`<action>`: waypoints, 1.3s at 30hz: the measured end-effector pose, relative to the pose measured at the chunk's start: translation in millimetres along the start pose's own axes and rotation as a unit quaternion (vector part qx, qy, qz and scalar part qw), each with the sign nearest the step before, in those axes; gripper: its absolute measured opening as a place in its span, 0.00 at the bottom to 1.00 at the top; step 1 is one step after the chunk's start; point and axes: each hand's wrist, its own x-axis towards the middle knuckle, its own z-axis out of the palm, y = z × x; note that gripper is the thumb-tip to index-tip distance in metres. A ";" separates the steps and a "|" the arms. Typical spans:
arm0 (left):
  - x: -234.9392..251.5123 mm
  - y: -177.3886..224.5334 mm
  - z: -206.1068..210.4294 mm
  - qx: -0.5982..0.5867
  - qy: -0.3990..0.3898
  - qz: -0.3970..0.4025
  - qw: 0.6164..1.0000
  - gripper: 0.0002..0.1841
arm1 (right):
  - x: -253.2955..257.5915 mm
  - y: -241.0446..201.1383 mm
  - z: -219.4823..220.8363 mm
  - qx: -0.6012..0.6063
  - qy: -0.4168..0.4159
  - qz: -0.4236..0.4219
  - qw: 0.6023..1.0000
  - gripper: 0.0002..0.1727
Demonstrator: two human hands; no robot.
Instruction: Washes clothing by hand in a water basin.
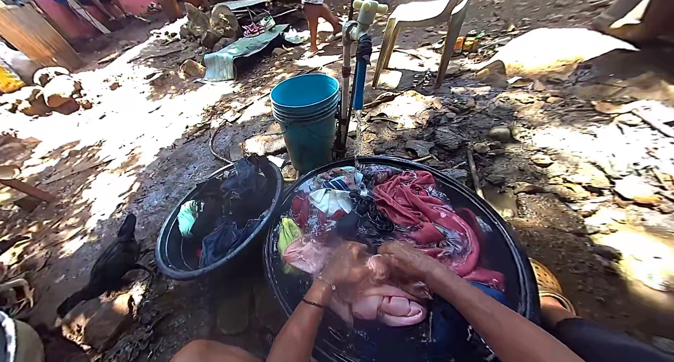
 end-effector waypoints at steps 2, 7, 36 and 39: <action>-1.7 15.4 -7.8 -0.119 -0.017 0.034 0.992 0.27 | -1.9 -12.8 -8.7 0.090 0.032 -0.032 0.995 0.18; -11.0 38.6 -17.4 -0.243 -0.032 0.004 0.969 0.15 | -7.3 -40.2 -25.0 0.224 0.091 -0.060 0.969 0.17; -99.7 162.6 -171.2 -0.179 0.129 0.239 0.946 0.12 | -50.6 -28.8 -47.7 0.407 0.214 -0.097 0.883 0.15; -105.3 151.9 -192.2 -0.158 0.169 0.217 0.948 0.10 | -79.8 -27.7 -122.2 0.351 0.343 -0.152 0.858 0.21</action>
